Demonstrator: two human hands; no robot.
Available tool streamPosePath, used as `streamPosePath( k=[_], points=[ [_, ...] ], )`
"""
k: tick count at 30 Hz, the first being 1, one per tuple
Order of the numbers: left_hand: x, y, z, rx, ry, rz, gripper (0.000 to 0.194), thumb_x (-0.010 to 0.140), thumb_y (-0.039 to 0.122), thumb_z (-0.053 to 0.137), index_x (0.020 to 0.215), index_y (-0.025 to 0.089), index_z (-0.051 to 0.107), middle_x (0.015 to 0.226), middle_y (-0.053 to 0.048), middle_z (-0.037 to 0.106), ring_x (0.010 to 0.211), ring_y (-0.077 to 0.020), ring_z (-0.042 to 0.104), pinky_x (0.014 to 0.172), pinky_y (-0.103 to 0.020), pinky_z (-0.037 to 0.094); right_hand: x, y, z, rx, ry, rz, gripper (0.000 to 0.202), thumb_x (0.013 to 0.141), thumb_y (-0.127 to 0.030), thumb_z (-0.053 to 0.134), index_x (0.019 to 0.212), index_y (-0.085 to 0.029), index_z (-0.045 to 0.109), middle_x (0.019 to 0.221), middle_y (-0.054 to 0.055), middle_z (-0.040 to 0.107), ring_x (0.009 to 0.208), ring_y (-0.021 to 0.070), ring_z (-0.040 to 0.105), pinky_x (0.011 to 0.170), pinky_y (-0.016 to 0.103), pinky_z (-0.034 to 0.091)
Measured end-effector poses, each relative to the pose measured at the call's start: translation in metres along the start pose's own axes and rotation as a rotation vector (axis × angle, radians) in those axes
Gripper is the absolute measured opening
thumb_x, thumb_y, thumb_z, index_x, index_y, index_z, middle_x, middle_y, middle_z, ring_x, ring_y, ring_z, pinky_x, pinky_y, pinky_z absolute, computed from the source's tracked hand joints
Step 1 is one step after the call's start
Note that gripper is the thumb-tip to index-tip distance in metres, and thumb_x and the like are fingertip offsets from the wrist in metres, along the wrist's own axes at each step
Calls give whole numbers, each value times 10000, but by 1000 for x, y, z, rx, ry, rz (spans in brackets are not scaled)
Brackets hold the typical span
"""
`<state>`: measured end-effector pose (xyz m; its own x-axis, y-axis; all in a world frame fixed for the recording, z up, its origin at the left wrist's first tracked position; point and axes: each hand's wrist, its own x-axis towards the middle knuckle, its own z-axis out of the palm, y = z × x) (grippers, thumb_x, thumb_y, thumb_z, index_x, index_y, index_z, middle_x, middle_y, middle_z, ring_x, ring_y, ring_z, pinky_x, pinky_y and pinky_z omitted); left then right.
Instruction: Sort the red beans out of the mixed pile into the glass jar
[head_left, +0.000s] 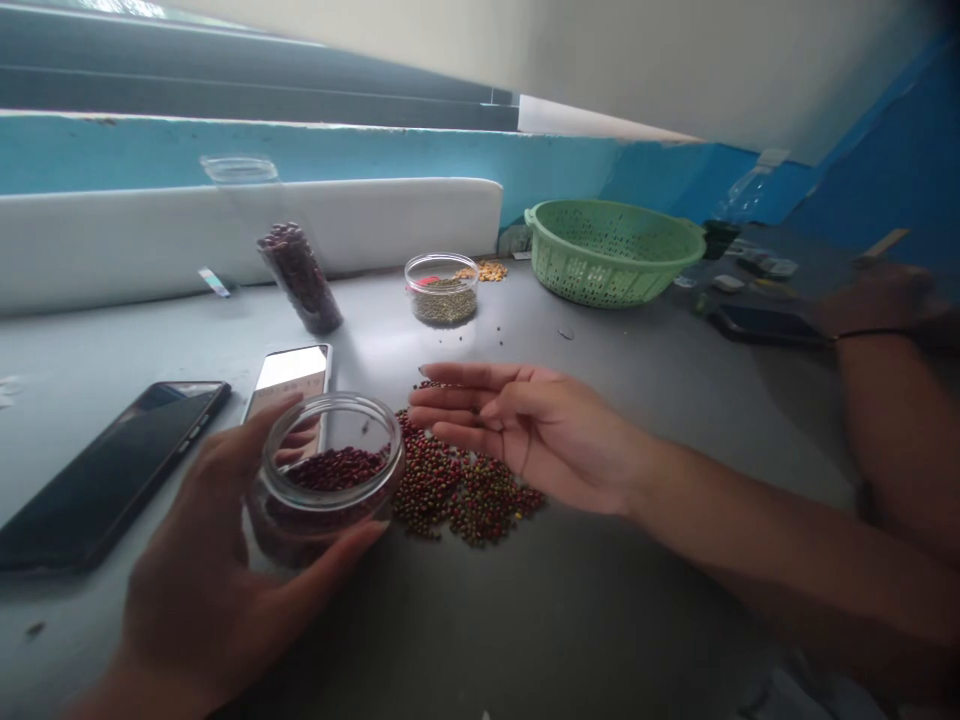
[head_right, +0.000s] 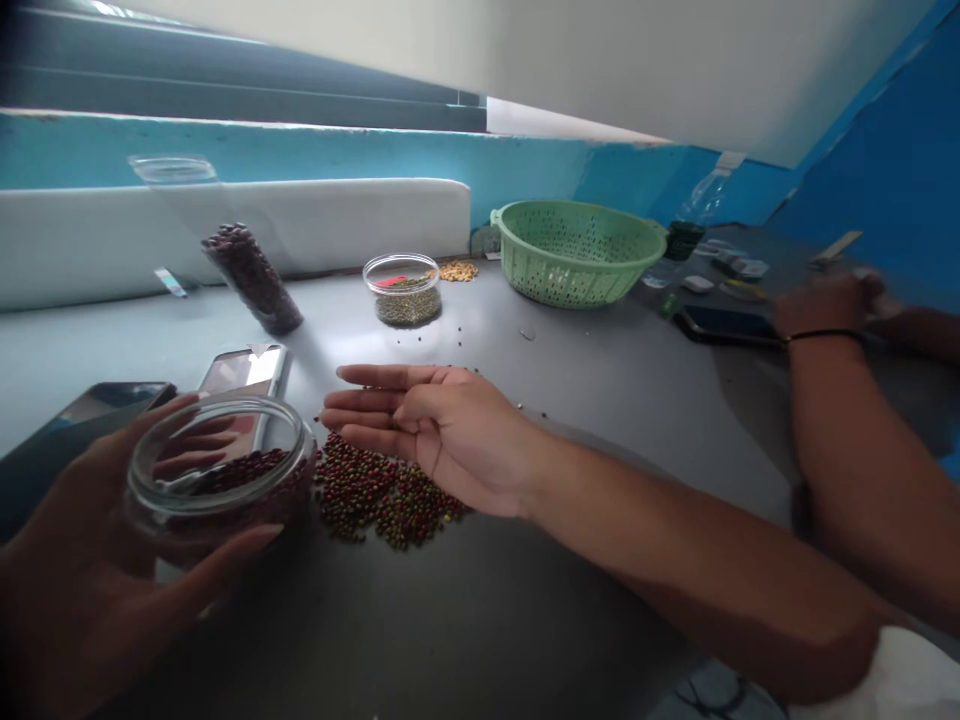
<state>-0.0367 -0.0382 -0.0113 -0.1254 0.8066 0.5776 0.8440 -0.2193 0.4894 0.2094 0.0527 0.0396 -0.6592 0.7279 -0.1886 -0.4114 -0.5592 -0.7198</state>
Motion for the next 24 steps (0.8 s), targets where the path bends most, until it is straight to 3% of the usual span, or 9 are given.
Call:
streamPosePath(
  k=[3,9,13,16,24],
  points=[
    [4,5,-1,0,-49,44,907,687,588,792,1503,376,457,1407,-73,644,1233,-434,655,1057,-671,529,1,2,1,-7,23,-8,435,807,38,508,1182,-94,685,1157,122,771,1083,165,751,1084,311,559],
    [8,24,3,-4,-87,136,842,784,512,767,1526,291,438,1384,-104,611,1239,-367,637,1044,-535,562,0,5,5,-16,55,-130,281,889,-16,613,1103,-138,749,1117,70,789,1076,120,743,1096,260,547],
    [9,28,7,41,-98,211,795,811,479,765,1507,258,452,1371,-117,611,1263,-370,606,1061,-543,531,-1,9,12,-58,40,-226,235,907,-63,641,1067,-167,778,1119,41,795,1138,139,729,1140,317,528],
    [11,27,8,14,-132,177,777,840,441,759,1519,292,412,1424,-104,581,1326,-364,569,1103,-559,497,0,15,18,-145,15,-315,208,915,-126,676,1068,-202,795,1160,18,790,1162,169,725,1167,391,516],
    [11,27,9,-170,-133,199,750,830,391,785,1491,302,441,1392,-95,583,1294,-325,581,1089,-555,515,4,27,22,-644,-60,-557,369,1025,-263,574,1377,-299,677,1458,-25,642,1382,223,587,1263,494,384]
  ],
)
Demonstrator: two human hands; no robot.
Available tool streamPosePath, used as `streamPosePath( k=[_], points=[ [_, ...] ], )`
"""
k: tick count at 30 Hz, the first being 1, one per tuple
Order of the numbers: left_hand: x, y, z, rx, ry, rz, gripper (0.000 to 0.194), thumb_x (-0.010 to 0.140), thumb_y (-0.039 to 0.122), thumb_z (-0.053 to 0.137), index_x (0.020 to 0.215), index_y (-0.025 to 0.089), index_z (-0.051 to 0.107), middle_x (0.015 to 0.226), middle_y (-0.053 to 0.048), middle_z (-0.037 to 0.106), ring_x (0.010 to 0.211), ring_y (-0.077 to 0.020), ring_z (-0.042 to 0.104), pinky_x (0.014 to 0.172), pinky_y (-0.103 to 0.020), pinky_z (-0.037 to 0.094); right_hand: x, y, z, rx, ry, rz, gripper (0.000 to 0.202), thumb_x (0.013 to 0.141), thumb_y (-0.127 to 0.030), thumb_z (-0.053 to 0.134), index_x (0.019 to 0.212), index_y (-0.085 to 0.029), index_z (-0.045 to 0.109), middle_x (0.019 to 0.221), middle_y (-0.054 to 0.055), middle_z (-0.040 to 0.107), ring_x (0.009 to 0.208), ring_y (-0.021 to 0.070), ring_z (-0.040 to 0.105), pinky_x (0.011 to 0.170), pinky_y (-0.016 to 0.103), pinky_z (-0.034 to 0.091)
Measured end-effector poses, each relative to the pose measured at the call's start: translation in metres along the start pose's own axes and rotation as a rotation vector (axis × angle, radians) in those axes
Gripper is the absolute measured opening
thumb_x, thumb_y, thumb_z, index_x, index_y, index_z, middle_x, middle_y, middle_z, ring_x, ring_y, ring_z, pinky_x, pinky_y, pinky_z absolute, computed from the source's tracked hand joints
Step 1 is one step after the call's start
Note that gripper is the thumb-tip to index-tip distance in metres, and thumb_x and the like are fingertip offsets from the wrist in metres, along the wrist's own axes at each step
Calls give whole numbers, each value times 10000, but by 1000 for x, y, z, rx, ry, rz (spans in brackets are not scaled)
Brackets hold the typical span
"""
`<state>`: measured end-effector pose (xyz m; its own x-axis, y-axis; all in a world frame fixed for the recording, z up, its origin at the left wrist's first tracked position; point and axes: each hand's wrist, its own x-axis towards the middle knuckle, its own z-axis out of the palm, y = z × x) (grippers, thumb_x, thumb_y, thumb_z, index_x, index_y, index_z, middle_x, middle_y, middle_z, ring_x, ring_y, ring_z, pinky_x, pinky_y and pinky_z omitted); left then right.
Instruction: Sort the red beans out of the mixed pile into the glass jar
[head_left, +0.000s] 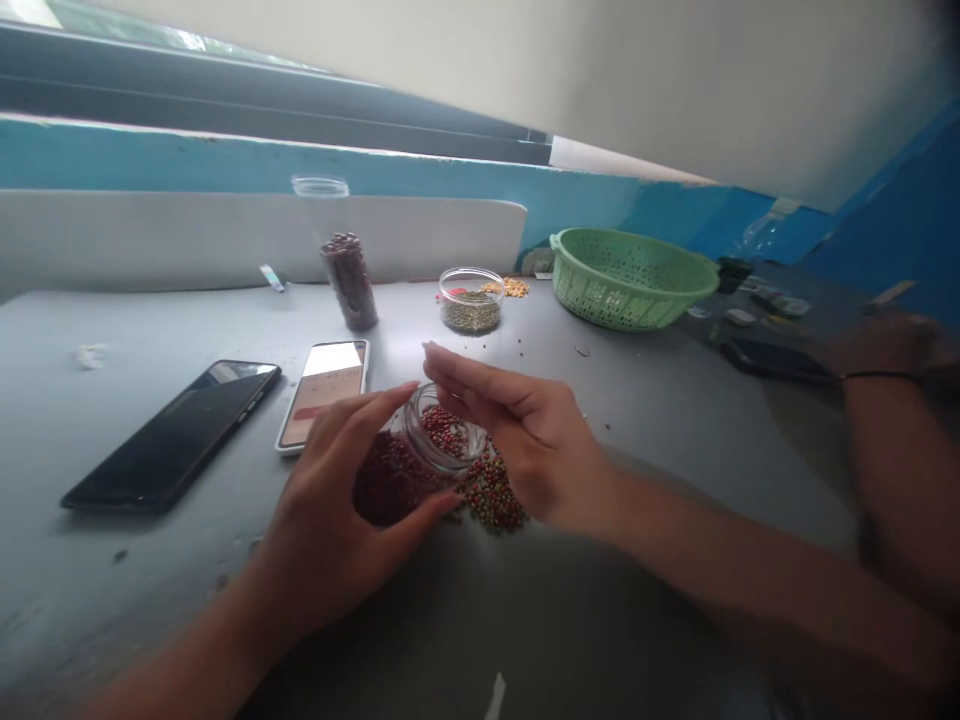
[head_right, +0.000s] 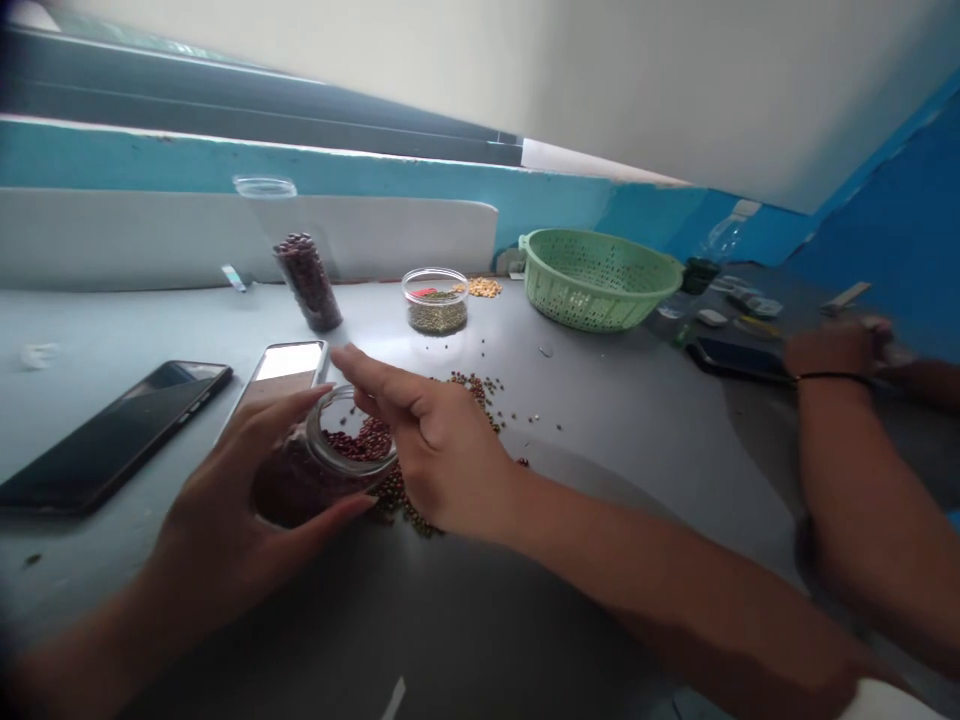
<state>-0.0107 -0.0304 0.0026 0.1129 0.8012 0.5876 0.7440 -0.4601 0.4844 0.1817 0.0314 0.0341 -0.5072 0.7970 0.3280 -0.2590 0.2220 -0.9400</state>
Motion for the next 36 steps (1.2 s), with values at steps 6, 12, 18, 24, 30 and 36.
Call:
streamPosePath(
  k=[6,12,18,24,30,36],
  points=[
    [0,4,3,-12,1,-20,763,832,459,777,1495,306,433,1368,-99,584,1267,-314,581,1087,-565,520,-5,5,-7,-260,-74,-95,472,1059,-209,478,1503,-351,550,1562,-42,541,1445,222,520,1272,480,362],
    [-2,0,3,30,11,2,768,824,458,784,1485,286,434,1368,-89,601,1271,-306,583,1098,-524,525,-4,3,-17,-512,-264,-279,738,947,-46,531,1592,-383,408,1673,-51,371,1547,249,360,1272,466,353],
    [-2,-1,4,27,35,32,761,824,438,792,1478,273,441,1382,-70,614,1314,-268,564,1145,-448,494,-1,5,-22,-627,-342,-372,752,948,-21,493,1588,-404,405,1692,-44,331,1544,240,366,1255,470,380],
    [-1,1,3,19,13,10,770,828,431,789,1488,266,428,1372,-56,621,1258,-238,584,1137,-412,482,-1,9,-17,-514,-198,-275,628,1039,-84,386,1579,-403,416,1624,-72,458,1484,206,469,1202,436,476],
    [-1,1,2,3,-11,4,766,831,405,786,1492,266,423,1381,-57,609,1268,-234,567,1139,-396,465,-3,2,-14,-366,-177,-124,527,1073,-218,453,1565,-405,437,1614,-64,474,1505,249,438,1240,506,415],
    [-1,1,3,6,-12,24,757,839,415,776,1490,257,423,1362,-73,605,1246,-246,569,1123,-415,468,5,-2,-16,37,-47,96,569,997,-220,592,1540,-348,482,1481,15,627,1440,231,528,1254,522,386]
  ],
)
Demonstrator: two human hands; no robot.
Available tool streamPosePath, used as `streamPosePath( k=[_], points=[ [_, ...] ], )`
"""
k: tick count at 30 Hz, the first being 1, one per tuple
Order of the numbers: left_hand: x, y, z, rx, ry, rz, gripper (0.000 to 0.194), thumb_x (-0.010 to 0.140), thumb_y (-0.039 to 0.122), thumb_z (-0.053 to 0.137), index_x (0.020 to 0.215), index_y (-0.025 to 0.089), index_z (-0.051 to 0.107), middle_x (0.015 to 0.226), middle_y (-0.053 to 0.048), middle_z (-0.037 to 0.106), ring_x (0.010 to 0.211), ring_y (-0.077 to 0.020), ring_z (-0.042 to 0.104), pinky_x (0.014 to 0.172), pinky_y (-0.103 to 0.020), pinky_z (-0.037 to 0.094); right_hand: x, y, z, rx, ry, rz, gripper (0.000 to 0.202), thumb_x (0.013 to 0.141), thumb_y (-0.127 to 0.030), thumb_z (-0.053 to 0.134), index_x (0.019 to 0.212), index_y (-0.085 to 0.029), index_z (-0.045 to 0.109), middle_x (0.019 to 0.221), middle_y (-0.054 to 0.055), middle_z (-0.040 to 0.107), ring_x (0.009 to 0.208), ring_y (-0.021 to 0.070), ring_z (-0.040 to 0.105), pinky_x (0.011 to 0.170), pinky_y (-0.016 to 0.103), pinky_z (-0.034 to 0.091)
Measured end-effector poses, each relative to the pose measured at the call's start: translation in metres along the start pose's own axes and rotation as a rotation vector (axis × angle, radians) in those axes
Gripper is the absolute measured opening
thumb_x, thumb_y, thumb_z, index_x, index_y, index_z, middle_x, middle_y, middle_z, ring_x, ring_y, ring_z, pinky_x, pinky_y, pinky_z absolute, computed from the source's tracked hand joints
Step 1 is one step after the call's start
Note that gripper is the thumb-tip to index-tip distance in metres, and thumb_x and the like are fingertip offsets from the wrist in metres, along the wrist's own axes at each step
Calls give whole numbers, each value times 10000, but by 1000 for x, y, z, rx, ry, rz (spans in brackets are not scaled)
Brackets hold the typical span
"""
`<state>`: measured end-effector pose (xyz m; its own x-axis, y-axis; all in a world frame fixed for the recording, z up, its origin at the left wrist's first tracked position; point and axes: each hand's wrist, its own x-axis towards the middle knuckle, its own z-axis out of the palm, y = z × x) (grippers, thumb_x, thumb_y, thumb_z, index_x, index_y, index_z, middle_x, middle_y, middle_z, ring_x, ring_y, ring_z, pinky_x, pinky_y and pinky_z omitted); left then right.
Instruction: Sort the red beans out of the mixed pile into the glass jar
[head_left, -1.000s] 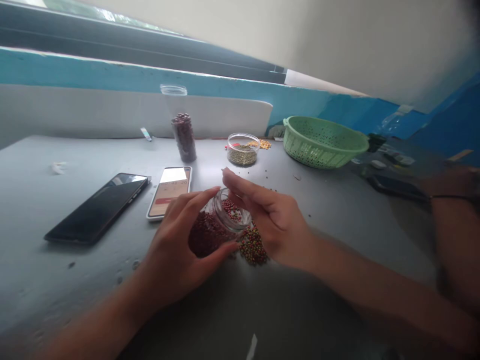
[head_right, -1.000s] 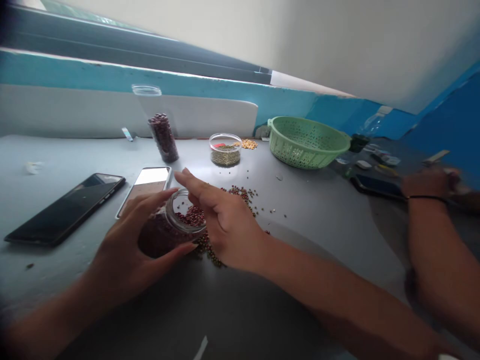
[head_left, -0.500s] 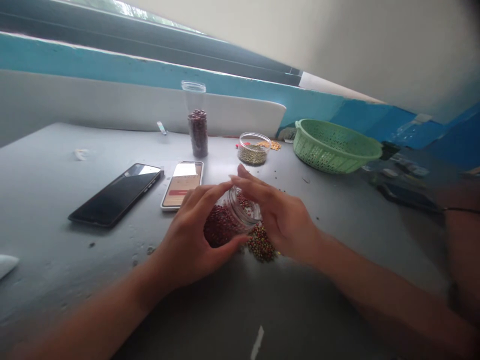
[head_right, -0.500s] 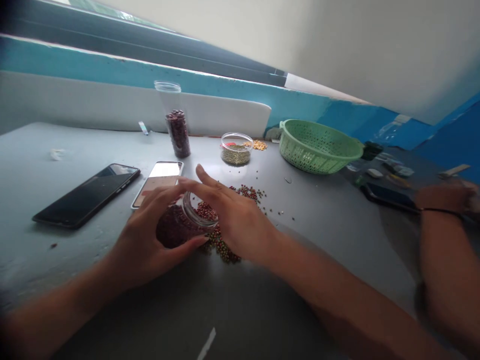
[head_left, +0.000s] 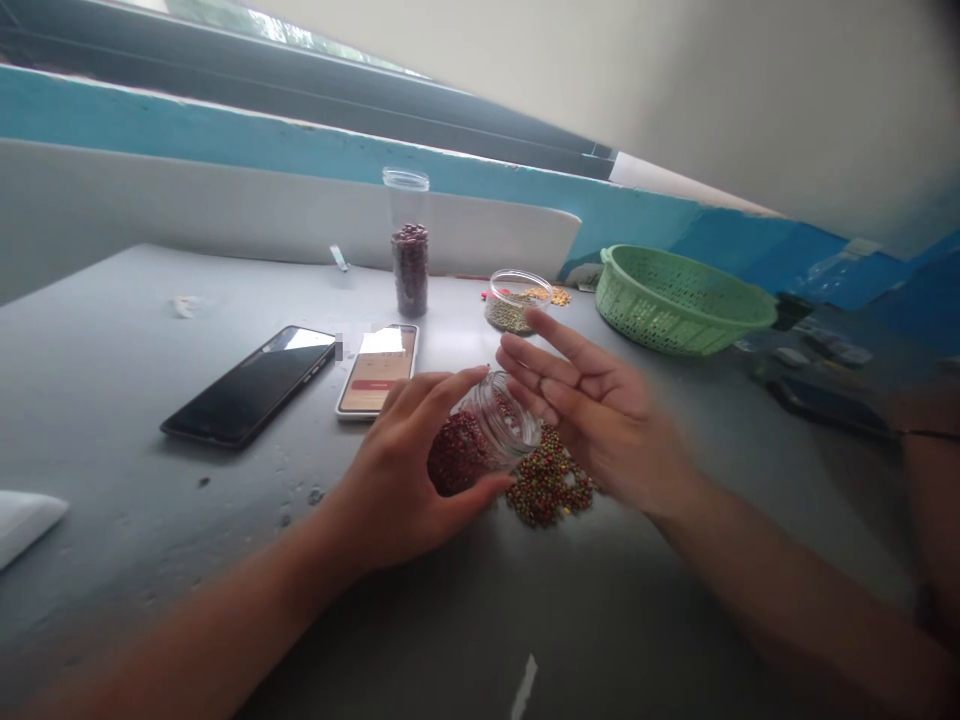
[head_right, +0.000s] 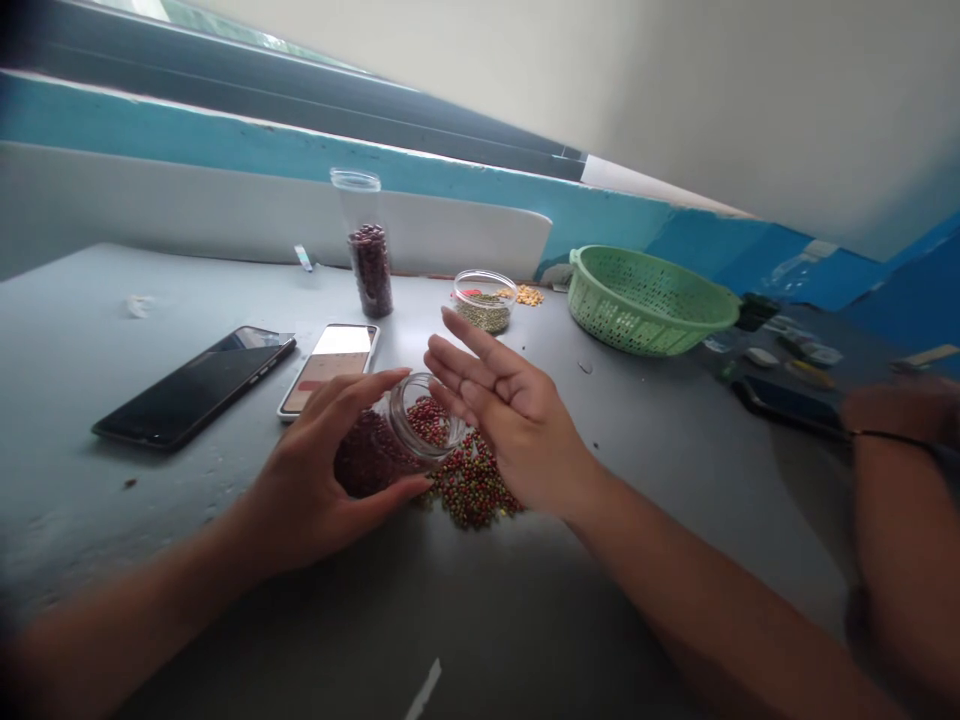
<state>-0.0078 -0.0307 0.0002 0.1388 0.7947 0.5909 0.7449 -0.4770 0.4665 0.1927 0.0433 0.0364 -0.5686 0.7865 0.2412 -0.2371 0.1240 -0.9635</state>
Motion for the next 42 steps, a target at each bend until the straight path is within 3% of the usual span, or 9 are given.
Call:
streamPosePath(
  k=[12,19,27,37,42],
  points=[
    [1,-1,2,9,8,-51,753,848,447,762,1487,265,407,1393,-68,600,1267,-256,564,1140,-428,454,-4,-12,-10,273,88,206,288,885,-117,703,1135,-234,785,1227,45,778,1256,197,687,1211,408,465],
    [4,0,2,0,-27,-8,736,851,406,758,1486,262,414,1367,-75,592,1261,-258,551,1116,-431,470,-1,-23,-17,252,-48,410,301,860,-97,706,1140,-161,794,1220,99,776,1236,202,698,1210,398,462],
    [2,-6,0,-60,-65,35,747,841,399,759,1489,281,407,1394,-96,579,1269,-303,556,1093,-502,497,21,-50,-19,9,-223,623,272,833,-88,726,1081,-153,817,1155,102,792,1098,176,754,1118,337,546],
    [-1,-12,-1,-153,-49,65,763,830,437,786,1480,290,415,1380,-116,592,1261,-319,577,1088,-543,512,29,-61,-12,-105,-279,661,208,905,-182,728,1092,-177,818,1191,91,780,1145,166,733,1095,302,555],
    [-1,-12,-1,-144,-64,71,773,832,435,781,1489,276,407,1369,-118,587,1250,-312,574,1081,-530,515,27,-56,-6,-89,-247,649,195,852,-108,729,1011,-157,829,1135,83,791,1078,140,745,1070,264,561]
  ],
)
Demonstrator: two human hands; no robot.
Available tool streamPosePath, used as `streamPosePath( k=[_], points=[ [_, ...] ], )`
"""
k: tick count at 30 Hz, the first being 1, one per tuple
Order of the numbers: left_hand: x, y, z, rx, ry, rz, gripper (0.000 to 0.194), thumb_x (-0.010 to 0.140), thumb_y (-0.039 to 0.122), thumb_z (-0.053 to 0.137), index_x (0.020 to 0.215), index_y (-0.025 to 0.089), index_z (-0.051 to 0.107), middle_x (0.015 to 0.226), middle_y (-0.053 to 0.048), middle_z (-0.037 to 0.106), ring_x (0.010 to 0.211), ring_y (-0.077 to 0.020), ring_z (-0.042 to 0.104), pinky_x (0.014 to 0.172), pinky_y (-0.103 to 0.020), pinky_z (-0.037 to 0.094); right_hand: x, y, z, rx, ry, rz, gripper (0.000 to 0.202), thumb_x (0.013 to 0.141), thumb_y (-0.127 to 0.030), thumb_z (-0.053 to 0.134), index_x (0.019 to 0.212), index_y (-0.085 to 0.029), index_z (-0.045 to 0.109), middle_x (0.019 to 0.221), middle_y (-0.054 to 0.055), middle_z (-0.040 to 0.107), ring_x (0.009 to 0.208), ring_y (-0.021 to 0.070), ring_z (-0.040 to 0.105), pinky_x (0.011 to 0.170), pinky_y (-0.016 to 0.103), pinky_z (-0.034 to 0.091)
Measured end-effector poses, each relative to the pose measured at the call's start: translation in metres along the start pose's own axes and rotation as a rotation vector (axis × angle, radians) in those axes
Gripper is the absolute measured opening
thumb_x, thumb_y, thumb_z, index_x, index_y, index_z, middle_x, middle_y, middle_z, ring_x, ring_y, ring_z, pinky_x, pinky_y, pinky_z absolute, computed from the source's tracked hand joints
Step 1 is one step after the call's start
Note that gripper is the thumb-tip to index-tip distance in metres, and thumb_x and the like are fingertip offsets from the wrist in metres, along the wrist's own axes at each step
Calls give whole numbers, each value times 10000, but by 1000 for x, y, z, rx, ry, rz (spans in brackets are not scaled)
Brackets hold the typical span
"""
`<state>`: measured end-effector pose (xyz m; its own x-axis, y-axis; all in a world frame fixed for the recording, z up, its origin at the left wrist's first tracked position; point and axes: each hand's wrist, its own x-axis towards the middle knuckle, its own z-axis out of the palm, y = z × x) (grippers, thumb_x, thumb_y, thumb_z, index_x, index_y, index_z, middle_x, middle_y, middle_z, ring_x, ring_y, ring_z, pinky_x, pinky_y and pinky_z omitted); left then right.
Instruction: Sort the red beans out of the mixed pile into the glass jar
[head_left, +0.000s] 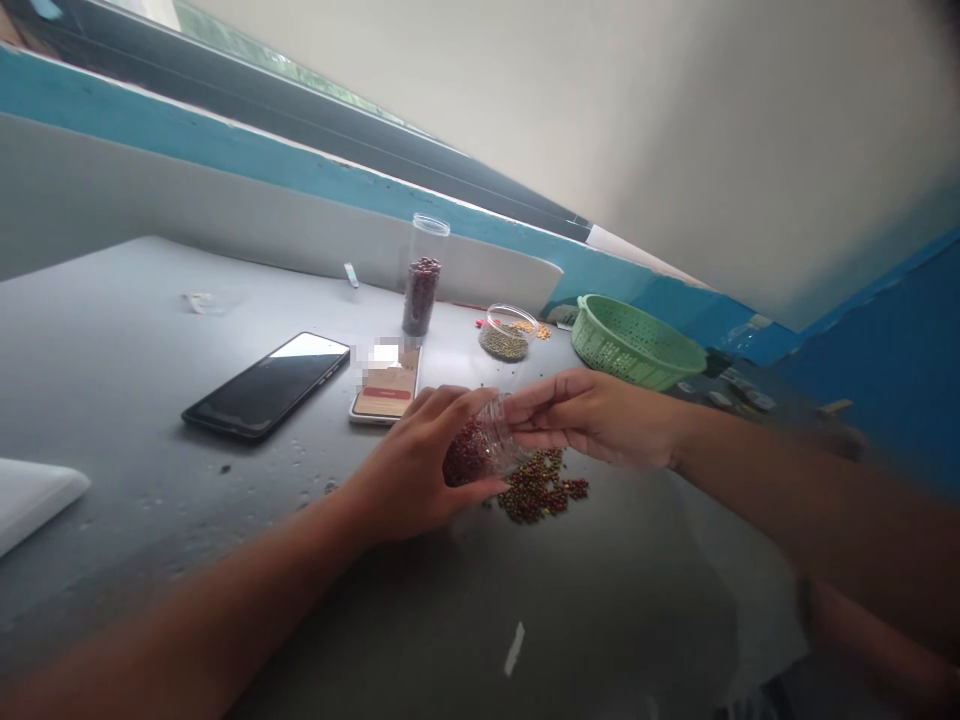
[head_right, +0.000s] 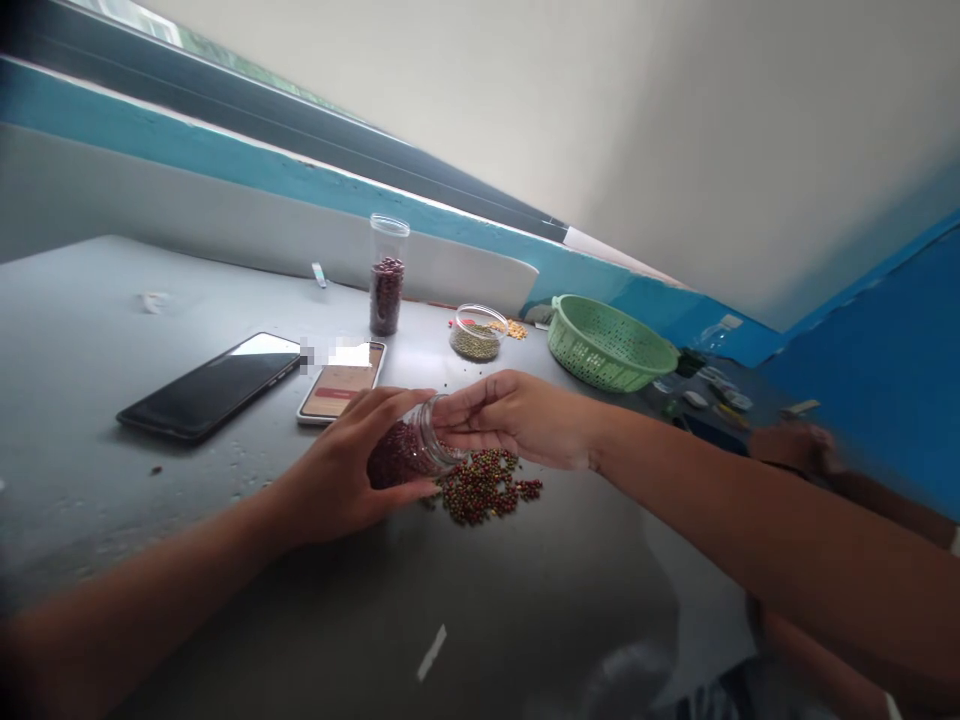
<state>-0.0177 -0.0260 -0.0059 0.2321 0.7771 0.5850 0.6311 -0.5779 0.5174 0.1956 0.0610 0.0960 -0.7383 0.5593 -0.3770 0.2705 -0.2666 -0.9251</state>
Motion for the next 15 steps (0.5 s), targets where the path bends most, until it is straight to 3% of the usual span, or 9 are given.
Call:
streamPosePath(
  k=[5,12,15],
  points=[
    [0,0,0,4,1,8,771,829,425,781,1486,281,403,1365,-110,588,1253,-306,572,1089,-515,511,2,1,6,-18,39,13,183,851,-147,765,1021,-157,830,1148,96,786,1061,152,745,1087,308,558],
    [0,2,2,21,6,15,801,804,383,806,1488,291,401,1356,-106,587,1233,-311,572,1063,-515,525,5,10,2,41,93,11,168,814,-112,798,967,-169,838,1015,70,809,914,114,760,899,209,634],
    [0,2,2,33,2,19,787,808,375,799,1484,287,405,1354,-103,586,1233,-306,570,1064,-507,524,5,14,3,43,106,5,160,802,-123,809,955,-164,839,991,71,811,900,118,762,903,219,636]
  ],
)
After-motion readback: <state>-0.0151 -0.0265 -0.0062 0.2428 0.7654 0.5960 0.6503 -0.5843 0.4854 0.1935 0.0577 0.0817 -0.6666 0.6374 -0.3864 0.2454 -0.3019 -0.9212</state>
